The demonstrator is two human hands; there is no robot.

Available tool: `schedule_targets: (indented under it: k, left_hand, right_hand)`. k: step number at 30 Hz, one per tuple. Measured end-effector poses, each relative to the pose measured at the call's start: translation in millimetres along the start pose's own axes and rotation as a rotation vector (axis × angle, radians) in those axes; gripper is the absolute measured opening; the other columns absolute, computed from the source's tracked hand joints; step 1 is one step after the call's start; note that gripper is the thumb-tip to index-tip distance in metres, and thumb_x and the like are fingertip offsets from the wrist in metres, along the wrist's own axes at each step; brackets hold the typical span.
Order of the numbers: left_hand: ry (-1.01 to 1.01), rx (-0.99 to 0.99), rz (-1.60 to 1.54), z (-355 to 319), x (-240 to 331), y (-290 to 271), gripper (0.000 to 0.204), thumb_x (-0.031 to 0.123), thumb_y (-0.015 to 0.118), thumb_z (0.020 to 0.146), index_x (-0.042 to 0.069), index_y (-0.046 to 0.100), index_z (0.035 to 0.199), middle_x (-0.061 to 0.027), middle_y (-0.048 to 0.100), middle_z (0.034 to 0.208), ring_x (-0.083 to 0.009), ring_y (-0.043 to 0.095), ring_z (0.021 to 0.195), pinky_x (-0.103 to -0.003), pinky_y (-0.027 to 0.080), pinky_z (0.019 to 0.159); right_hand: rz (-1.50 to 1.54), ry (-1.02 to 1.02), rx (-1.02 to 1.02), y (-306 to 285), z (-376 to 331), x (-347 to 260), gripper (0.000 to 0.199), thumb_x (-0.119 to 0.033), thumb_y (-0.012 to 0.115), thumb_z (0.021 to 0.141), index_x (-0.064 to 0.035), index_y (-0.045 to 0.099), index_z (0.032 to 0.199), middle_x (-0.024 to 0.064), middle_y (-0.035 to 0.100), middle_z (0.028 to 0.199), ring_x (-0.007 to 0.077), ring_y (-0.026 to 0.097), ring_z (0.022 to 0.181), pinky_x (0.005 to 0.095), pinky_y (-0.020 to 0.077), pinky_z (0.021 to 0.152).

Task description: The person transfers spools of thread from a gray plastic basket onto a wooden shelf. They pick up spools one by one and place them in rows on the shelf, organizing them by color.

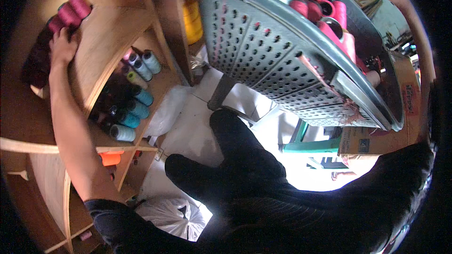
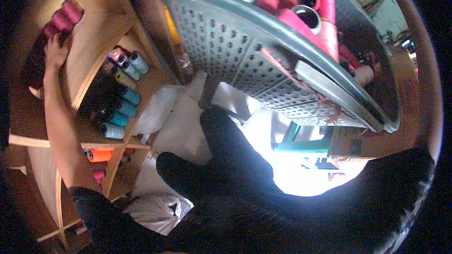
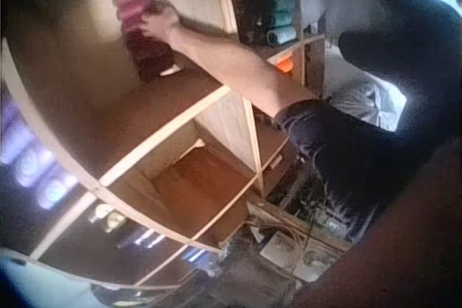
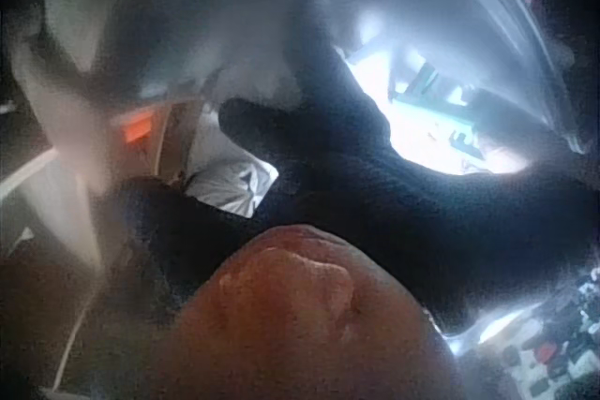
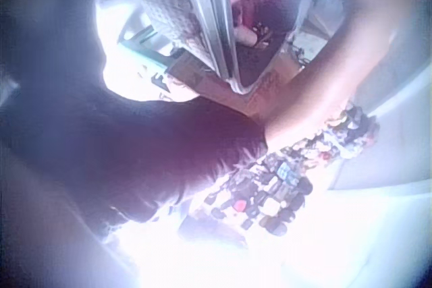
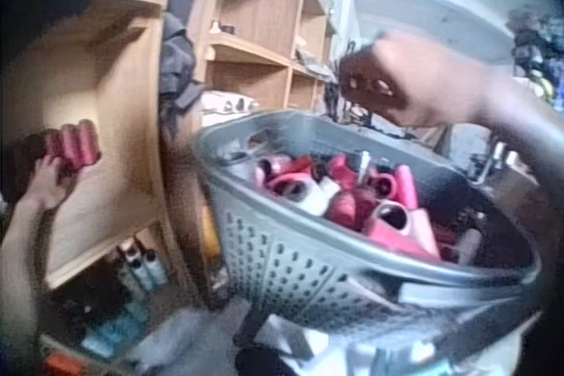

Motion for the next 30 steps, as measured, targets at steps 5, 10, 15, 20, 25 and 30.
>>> schedule_targets:
  k: [5, 10, 15, 20, 25, 30]
  left_hand:
    - [0.082, -0.120, 0.069, 4.3, -24.9, 24.9, 0.074, 0.055, 0.055, 0.098, 0.009, 0.044, 0.155, -0.0227, 0.043, 0.158, -0.0403, 0.035, 0.149, -0.055, 0.020, 0.124]
    - [0.151, 0.015, 0.007, 22.1, -51.3, 52.2, 0.060, 0.049, 0.057, 0.100, 0.013, 0.052, 0.147, -0.0200, 0.052, 0.149, -0.0410, 0.046, 0.140, -0.057, 0.025, 0.120]
    - [0.186, 0.141, -0.032, 32.2, -71.9, 64.1, 0.052, 0.041, 0.059, 0.100, 0.012, 0.053, 0.143, -0.0202, 0.055, 0.142, -0.0409, 0.047, 0.137, -0.059, 0.026, 0.119]
    - [0.173, 0.136, -0.033, 17.6, -60.2, 44.9, 0.047, 0.041, 0.059, 0.101, 0.013, 0.058, 0.138, -0.0203, 0.055, 0.141, -0.0409, 0.049, 0.134, -0.054, 0.031, 0.117]
    - [0.206, 0.135, -0.050, 25.9, -41.9, 31.2, 0.038, 0.040, 0.054, 0.104, 0.009, 0.068, 0.121, -0.0218, 0.064, 0.124, -0.0399, 0.055, 0.123, -0.053, 0.038, 0.109]
    - [0.185, 0.192, -0.165, 29.1, -50.0, 18.4, 0.045, 0.041, 0.048, 0.107, 0.003, 0.072, 0.105, -0.0265, 0.069, 0.107, -0.0452, 0.063, 0.107, -0.054, 0.047, 0.096]
  right_hand:
    - [0.080, 0.204, -0.284, 55.3, -33.2, 65.6, 0.013, -0.012, 0.066, 0.088, -0.0014, 0.070, 0.093, 0.0206, 0.070, 0.082, 0.0340, 0.070, 0.076, 0.0446, 0.0554, 0.069]
    - [0.037, -0.001, -0.591, 157.8, -67.0, 141.0, 0.016, -0.014, 0.067, 0.086, -0.0028, 0.075, 0.095, 0.0176, 0.074, 0.081, 0.0362, 0.072, 0.074, 0.0454, 0.0571, 0.068]
    - [0.389, 0.590, -1.258, 261.2, -126.0, 216.5, 0.021, -0.020, 0.073, 0.086, -0.0066, 0.076, 0.103, 0.0149, 0.075, 0.098, 0.0286, 0.071, 0.092, 0.0423, 0.0591, 0.081]
    - [0.160, 0.397, -1.366, 284.9, -175.6, 180.8, 0.032, -0.030, 0.081, 0.085, -0.0060, 0.076, 0.106, 0.0101, 0.077, 0.105, 0.0209, 0.073, 0.096, 0.0379, 0.0613, 0.078]
    - [0.191, 0.474, -1.561, 303.1, -203.9, 159.5, 0.046, -0.034, 0.083, 0.082, -0.0068, 0.069, 0.116, 0.0126, 0.073, 0.114, 0.0237, 0.073, 0.100, 0.0404, 0.0609, 0.082]
    - [0.206, 0.470, -1.651, 319.4, -204.5, 154.9, 0.061, -0.038, 0.086, 0.079, -0.0076, 0.063, 0.127, 0.0152, 0.068, 0.123, 0.0264, 0.072, 0.104, 0.0428, 0.0606, 0.086]
Point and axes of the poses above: each hand's wrist, its own z-axis towards the middle knuckle, its own y-axis out of the palm, x = y × z, the point moved 5 cm from there along z, towards the middle knuckle
